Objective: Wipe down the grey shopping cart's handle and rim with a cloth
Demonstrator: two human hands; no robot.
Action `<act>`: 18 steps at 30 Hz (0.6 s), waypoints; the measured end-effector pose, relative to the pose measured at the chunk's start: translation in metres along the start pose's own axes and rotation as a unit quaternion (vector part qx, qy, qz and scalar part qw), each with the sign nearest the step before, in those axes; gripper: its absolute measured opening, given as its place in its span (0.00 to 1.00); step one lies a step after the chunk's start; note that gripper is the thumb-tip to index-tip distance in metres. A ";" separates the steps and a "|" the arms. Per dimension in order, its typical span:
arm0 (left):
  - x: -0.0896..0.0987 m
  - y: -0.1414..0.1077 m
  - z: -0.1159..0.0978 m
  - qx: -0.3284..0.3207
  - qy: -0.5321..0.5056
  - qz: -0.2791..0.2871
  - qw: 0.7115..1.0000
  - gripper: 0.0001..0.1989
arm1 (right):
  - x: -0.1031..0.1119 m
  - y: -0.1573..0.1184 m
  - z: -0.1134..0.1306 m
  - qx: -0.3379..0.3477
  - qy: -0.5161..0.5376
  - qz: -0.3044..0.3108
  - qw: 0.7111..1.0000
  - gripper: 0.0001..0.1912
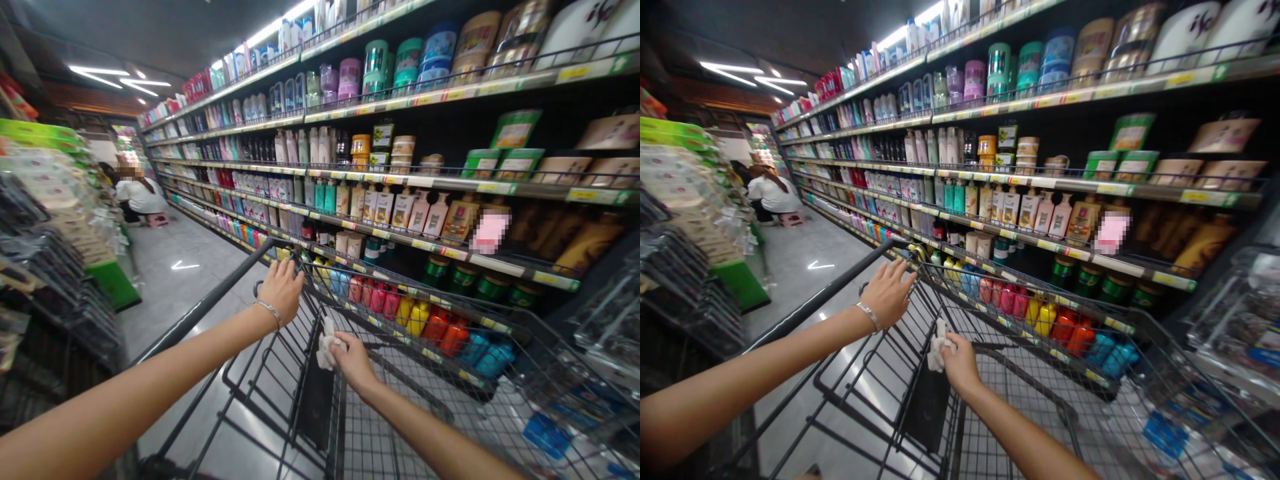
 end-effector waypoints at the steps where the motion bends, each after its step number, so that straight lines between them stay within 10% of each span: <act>1: -0.002 0.000 0.005 0.028 0.018 0.009 0.999 0.28 | -0.007 -0.002 0.000 0.013 -0.009 -0.020 1.000 0.17; 8: -0.011 -0.008 -0.002 0.028 0.048 0.098 0.994 0.18 | -0.060 -0.028 -0.026 0.072 -0.050 -0.012 0.996 0.17; 18: -0.034 -0.004 -0.003 0.049 0.063 0.177 0.981 0.18 | -0.058 -0.028 -0.046 0.102 -0.009 -0.058 0.993 0.16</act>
Point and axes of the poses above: each hand's wrist, its own y-axis towards the middle knuckle, its own x-axis out of the back of the hand, z = x × y, the point moved 4 cm from there along y, towards the middle knuckle, and after that the axes turned 13 degrees about -z, right-handed, at the moved point
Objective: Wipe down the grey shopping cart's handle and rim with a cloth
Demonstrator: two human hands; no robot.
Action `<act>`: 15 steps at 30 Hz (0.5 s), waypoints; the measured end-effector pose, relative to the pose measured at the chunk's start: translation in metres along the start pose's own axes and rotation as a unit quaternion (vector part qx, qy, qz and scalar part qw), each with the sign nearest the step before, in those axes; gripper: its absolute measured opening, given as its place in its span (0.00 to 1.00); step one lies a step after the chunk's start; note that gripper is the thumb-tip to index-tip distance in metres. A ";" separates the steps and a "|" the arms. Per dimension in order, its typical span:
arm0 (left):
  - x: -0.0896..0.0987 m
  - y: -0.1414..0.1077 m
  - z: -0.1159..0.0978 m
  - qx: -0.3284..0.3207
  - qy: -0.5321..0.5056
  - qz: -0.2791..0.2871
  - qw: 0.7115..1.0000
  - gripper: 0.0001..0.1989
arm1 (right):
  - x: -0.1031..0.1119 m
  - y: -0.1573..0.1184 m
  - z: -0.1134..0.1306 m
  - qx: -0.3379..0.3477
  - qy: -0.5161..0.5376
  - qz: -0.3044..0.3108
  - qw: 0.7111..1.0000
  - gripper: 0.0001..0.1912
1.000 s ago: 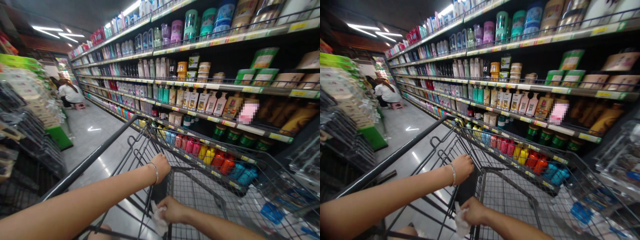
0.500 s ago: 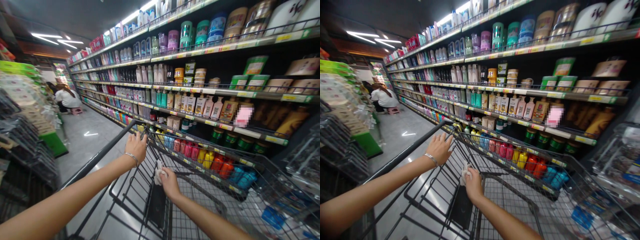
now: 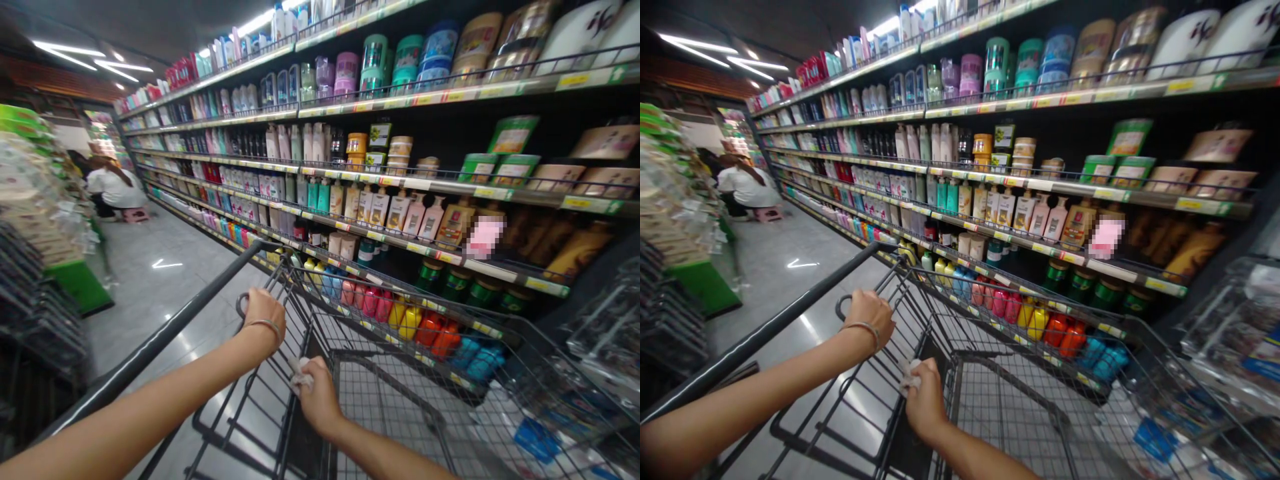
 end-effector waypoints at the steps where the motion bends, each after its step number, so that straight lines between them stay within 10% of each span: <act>1: -0.001 -0.001 0.000 -0.003 0.004 0.002 1.000 0.18 | 0.002 0.000 -0.007 -0.028 -0.010 -0.009 1.000 0.14; 6: 0.000 -0.004 -0.002 -0.020 0.011 0.004 1.000 0.20 | 0.018 0.023 -0.043 -0.189 -0.075 -0.059 0.977 0.08; 15: -0.001 -0.003 -0.003 -0.011 0.009 0.002 1.000 0.19 | -0.002 0.117 -0.010 -0.004 -0.035 -0.055 0.998 0.21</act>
Point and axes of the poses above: each hand's wrist, its own y-axis towards the middle knuckle, its own x-axis out of the back of the hand, z = x × y, the point moved 4 cm from there along y, towards the middle knuckle, and after that the axes turned 13 degrees about -z, right-handed, at the moved point
